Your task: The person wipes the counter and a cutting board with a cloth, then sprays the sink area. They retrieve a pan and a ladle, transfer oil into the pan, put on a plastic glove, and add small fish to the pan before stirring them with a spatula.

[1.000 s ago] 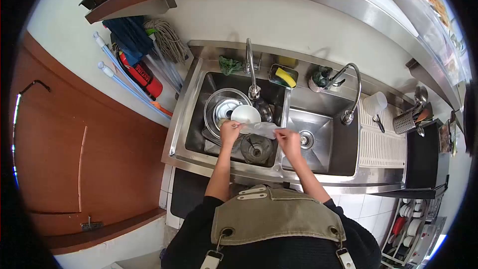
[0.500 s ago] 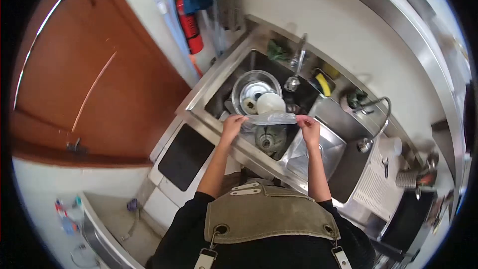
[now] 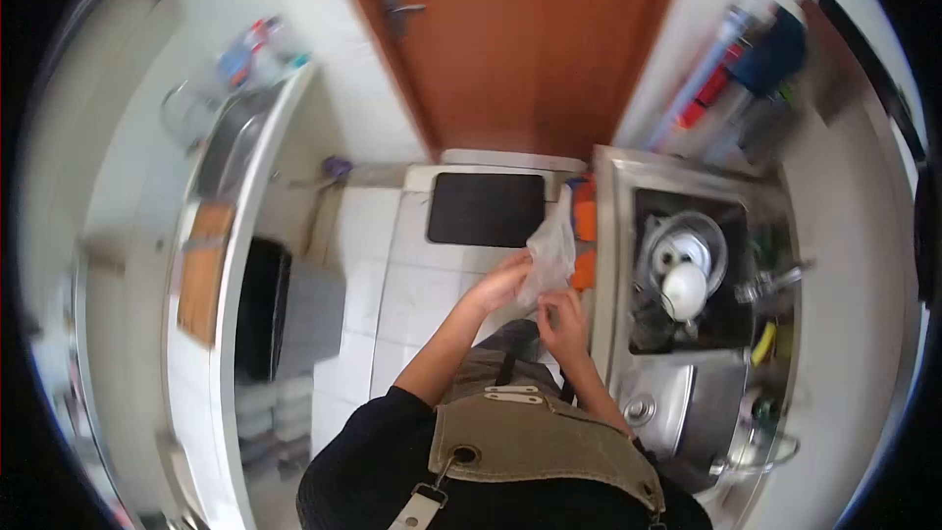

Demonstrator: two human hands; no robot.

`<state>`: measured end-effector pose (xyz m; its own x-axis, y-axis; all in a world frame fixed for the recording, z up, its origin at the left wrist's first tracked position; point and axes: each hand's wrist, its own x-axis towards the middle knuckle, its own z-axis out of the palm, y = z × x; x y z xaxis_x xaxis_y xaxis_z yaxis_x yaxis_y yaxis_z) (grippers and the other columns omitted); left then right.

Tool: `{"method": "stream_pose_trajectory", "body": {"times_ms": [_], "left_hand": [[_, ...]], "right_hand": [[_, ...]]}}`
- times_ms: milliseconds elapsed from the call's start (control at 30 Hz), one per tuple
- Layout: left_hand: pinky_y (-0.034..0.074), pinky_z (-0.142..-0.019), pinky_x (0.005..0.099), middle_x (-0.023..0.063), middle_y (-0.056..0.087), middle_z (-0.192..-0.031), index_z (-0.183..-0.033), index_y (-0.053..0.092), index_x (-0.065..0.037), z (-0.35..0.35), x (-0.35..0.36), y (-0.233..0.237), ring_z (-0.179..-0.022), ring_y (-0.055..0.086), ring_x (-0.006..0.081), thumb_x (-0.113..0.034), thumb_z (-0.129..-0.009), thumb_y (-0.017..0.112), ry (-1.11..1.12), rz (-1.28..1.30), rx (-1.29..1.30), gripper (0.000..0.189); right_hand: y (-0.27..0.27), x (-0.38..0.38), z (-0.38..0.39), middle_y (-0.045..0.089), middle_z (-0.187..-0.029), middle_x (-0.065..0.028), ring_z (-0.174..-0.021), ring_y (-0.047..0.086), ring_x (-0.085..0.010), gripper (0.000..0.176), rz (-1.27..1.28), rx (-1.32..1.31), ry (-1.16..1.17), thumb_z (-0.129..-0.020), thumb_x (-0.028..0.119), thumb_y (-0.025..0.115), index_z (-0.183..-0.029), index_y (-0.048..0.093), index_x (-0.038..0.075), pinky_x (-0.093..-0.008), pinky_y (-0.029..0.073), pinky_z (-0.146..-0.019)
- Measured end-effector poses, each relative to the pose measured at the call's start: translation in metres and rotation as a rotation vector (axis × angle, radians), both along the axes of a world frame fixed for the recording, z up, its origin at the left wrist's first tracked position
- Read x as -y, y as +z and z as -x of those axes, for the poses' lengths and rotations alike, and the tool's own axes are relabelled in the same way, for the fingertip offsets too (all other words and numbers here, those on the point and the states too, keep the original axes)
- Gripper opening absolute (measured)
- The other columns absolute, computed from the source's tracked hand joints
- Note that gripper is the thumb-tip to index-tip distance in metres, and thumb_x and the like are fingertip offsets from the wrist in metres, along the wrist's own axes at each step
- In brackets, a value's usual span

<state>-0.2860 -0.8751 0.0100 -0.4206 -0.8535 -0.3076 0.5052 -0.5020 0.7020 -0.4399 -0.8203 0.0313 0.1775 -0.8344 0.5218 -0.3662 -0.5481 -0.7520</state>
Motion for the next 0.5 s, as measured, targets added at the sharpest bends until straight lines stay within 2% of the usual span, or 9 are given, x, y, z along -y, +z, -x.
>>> {"method": "stream_pose_trajectory", "body": {"times_ms": [33, 100, 167, 233, 300, 333, 400, 467, 500], "left_hand": [[0.044, -0.090, 0.0318, 0.0084, 0.054, -0.118, -0.130, 0.039, -0.001, -0.019, -0.024, -0.008, -0.105, 0.054, 0.0182, -0.015, -0.089, 0.052, 0.106, -0.001, 0.006, 0.045], [0.044, -0.090, 0.0310, 0.0075, 0.055, -0.114, -0.126, 0.043, 0.000, -0.053, -0.075, -0.023, -0.105, 0.054, 0.0182, -0.012, -0.086, 0.056, 0.110, 0.020, 0.018, 0.044], [0.044, -0.090, 0.0308, 0.0072, 0.055, -0.113, -0.122, 0.046, 0.000, -0.076, -0.119, -0.045, -0.105, 0.053, 0.0177, -0.011, -0.084, 0.057, 0.319, -0.034, 0.029, 0.041], [0.044, -0.091, 0.0306, 0.0068, 0.055, -0.112, -0.119, 0.048, -0.001, -0.102, -0.176, -0.065, -0.105, 0.053, 0.0171, -0.010, -0.083, 0.059, 0.483, -0.113, 0.037, 0.039], [0.044, -0.090, 0.0297, 0.0069, 0.055, -0.109, -0.115, 0.050, -0.002, -0.128, -0.222, -0.084, -0.102, 0.054, 0.0162, -0.008, -0.082, 0.058, 0.961, -0.197, -0.023, 0.035], [0.048, -0.082, 0.0254, 0.0062, 0.057, -0.099, -0.108, 0.053, -0.003, -0.139, -0.241, -0.101, -0.090, 0.058, 0.0148, -0.006, -0.083, 0.055, 1.135, -0.251, -0.120, 0.025], [0.053, -0.065, 0.0225, 0.0090, 0.058, -0.088, -0.093, 0.055, 0.000, -0.196, -0.284, -0.218, -0.080, 0.060, 0.0170, 0.002, -0.085, 0.048, 1.326, -0.446, -0.274, 0.011], [0.052, -0.064, 0.0180, 0.0038, 0.054, -0.077, -0.084, 0.053, -0.006, -0.254, -0.332, -0.216, -0.070, 0.057, 0.0132, -0.002, -0.084, 0.052, 1.497, -0.433, -0.228, 0.004], [0.055, -0.067, 0.0203, 0.0081, 0.057, -0.087, -0.091, 0.053, 0.000, -0.272, -0.333, -0.170, -0.079, 0.061, 0.0166, 0.005, -0.085, 0.046, 1.653, -0.479, -0.330, 0.011]], "right_hand": [[-0.004, -0.009, -0.012, 0.056, -0.085, -0.0139, -0.077, 0.059, -0.0264, 0.015, -0.047, 0.015, 0.049, -0.073, -0.007, 0.060, -0.085, 0.055, 0.001, -0.0305, 0.049, -0.066], [-0.018, -0.027, -0.043, 0.056, -0.087, -0.0138, -0.077, 0.060, -0.0261, 0.017, -0.115, 0.032, 0.220, -0.073, -0.006, 0.060, -0.088, 0.054, 0.001, -0.0298, 0.049, -0.066], [-0.040, -0.043, -0.083, 0.055, -0.092, -0.0132, -0.077, 0.060, -0.0256, 0.023, -0.438, 0.223, 0.252, -0.073, -0.005, 0.060, -0.094, 0.052, 0.001, -0.0288, 0.050, -0.068], [-0.052, -0.067, -0.121, 0.054, -0.096, -0.0131, -0.081, 0.059, -0.0267, 0.030, -0.550, 0.166, 0.423, -0.073, -0.004, 0.060, -0.102, 0.050, 0.001, -0.0295, 0.050, -0.071], [-0.029, -0.084, -0.160, 0.053, -0.101, -0.0144, -0.088, 0.058, -0.0279, 0.032, -0.426, -0.030, 0.617, -0.075, -0.001, 0.060, -0.105, 0.051, 0.001, -0.0320, 0.049, -0.074], [-0.023, -0.094, -0.168, 0.053, -0.103, -0.0146, -0.093, 0.056, -0.0284, 0.033, -0.426, -0.097, 0.717, -0.076, 0.002, 0.059, -0.109, 0.051, 0.002, -0.0338, 0.048, -0.076], [-0.025, -0.117, -0.194, 0.053, -0.104, -0.0144, -0.093, 0.056, -0.0285, 0.033, -0.443, -0.126, 0.837, -0.077, 0.003, 0.059, -0.109, 0.051, 0.003, -0.0341, 0.048, -0.076], [-0.038, -0.132, -0.215, 0.052, -0.105, -0.0145, -0.090, 0.056, -0.0293, 0.032, -0.474, -0.202, 0.963, -0.077, 0.003, 0.058, -0.108, 0.052, 0.004, -0.0349, 0.047, -0.076], [-0.041, -0.134, -0.222, 0.052, -0.105, -0.0145, -0.090, 0.056, -0.0293, 0.032, -0.451, -0.220, 0.988, -0.077, 0.003, 0.058, -0.108, 0.052, 0.004, -0.0349, 0.047, -0.076]]}}
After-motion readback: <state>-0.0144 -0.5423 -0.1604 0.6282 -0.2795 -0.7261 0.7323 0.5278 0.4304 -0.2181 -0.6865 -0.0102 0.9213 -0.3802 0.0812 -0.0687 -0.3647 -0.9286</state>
